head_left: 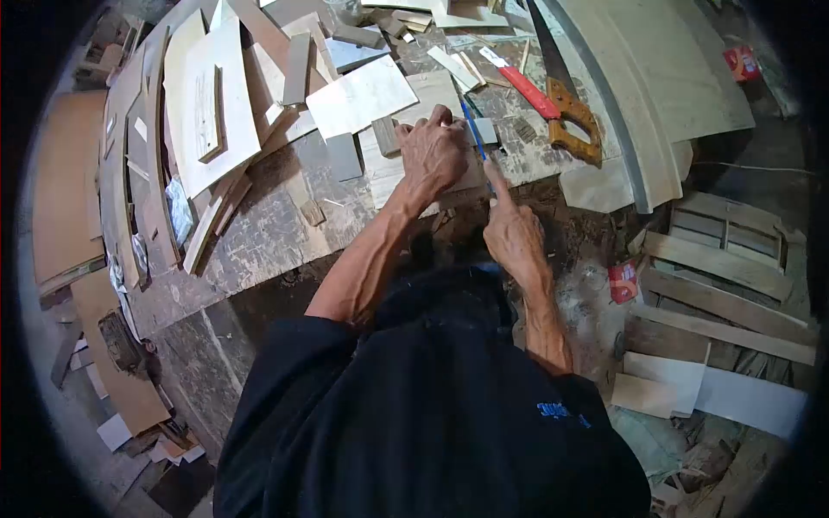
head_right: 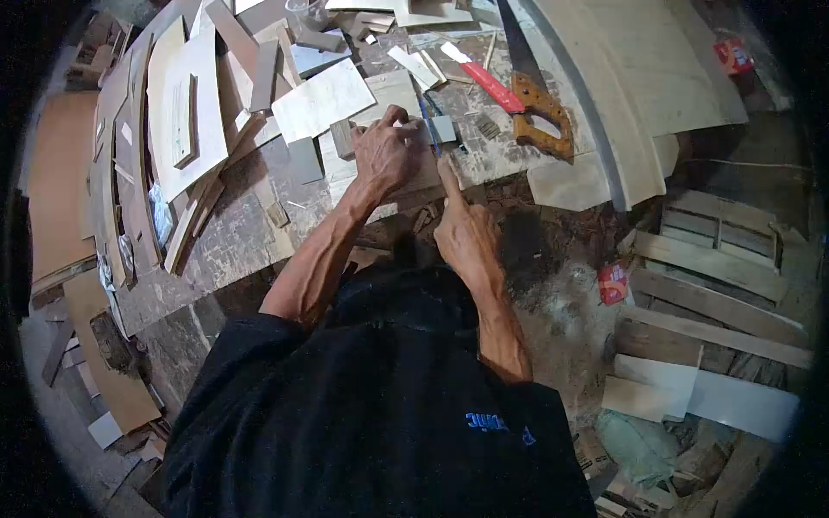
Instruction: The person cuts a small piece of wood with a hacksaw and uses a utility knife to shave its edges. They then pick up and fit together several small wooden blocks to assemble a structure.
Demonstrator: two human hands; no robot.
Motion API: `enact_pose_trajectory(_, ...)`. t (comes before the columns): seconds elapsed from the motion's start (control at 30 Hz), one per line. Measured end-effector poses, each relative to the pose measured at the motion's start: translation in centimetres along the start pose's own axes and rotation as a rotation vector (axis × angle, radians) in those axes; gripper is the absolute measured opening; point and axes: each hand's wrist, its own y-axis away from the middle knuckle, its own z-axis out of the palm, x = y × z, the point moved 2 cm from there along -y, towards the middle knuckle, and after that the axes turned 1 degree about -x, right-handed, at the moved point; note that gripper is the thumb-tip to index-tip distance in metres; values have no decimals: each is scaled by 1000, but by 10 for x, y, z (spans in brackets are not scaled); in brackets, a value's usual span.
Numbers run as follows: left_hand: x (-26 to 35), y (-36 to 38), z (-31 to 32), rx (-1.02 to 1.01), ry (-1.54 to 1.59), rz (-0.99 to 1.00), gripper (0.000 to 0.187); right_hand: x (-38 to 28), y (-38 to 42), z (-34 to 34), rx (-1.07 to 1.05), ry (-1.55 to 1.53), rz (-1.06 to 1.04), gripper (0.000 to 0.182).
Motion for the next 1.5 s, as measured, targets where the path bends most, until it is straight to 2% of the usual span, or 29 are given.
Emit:
enact_pose_trajectory(0.03, 0, 2, 1, 42, 3, 0, 42, 6, -15, 8, 89, -36, -104, 64)
enact_pose_trajectory(0.07, 0, 9, 3, -4, -5, -23, 39, 11, -17, 17, 179, -79, -198, 66)
enact_pose_trajectory(0.1, 0, 5, 0, -28, -14, -37, 35, 10, -17, 18, 230, -55, -213, 66)
enact_pose_trajectory(0.2, 6, -4, -11, -38, -22, -29, 33, -22, 7, -17, -230, 61, 220, 59)
enact_pose_trajectory(0.23, 5, -4, -10, -29, -27, -27, 34, -21, 6, -15, -238, 63, 218, 60)
enact_pose_trajectory(0.33, 2, 5, -6, -68, -13, -38, 39, 8, -20, 20, 270, -66, -269, 66)
enact_pose_trajectory(0.37, 4, 6, -8, -73, -16, -35, 40, 12, -19, 22, 244, -47, -225, 66)
enact_pose_trajectory(0.5, 3, -4, -7, -37, -50, -29, 39, -7, 7, 0, -109, 72, 123, 59)
enact_pose_trajectory(0.63, 5, 3, -9, -56, -17, -24, 33, 2, -16, 15, 154, -32, -106, 62)
enact_pose_trajectory(0.73, 3, 1, -5, 4, -34, 11, 32, -7, 5, -3, -103, 32, 113, 70)
enact_pose_trajectory(0.77, 0, 1, -2, 25, -31, 15, 32, -4, 7, 0, -101, 33, 117, 66)
enact_pose_trajectory(0.87, 2, 0, -4, -54, -15, -35, 34, 15, -19, 22, 140, 14, -131, 68)
enact_pose_trajectory(0.9, 3, -1, -6, -53, -46, -36, 35, 14, -24, 20, 54, -20, -71, 68)
enact_pose_trajectory(1.0, 3, 0, -7, -17, -50, -10, 36, 1, -3, 9, -12, -19, 52, 64)
enact_pose_trajectory(1.03, 3, 0, -7, -18, -61, -20, 37, -1, 0, 8, -48, 73, 85, 63)
enact_pose_trajectory(1.13, 3, 2, -7, -33, -4, -37, 38, 5, -19, 22, 330, -31, -328, 66)
enact_pose_trajectory(1.17, 2, 1, -4, -35, -13, -40, 36, 6, -22, 18, 110, -45, -113, 66)
enact_pose_trajectory(1.27, 4, 1, -5, 15, -38, -10, 35, -7, -4, 3, -132, 58, 150, 62)
enact_pose_trajectory(1.3, 1, 2, -2, 29, -45, -5, 33, -3, 2, 7, -50, 23, 84, 62)
enact_pose_trajectory(1.4, -3, 0, 1, -2, 21, -26, 32, 17, -24, 28, 275, -52, -285, 68)
enact_pose_trajectory(1.43, -3, 6, 2, -17, 8, -27, 32, 5, -27, 17, 35, -18, -22, 69)
enact_pose_trajectory(1.5, 0, 2, -4, -11, -18, -15, 31, -1, -11, 11, 22, -39, 5, 65)
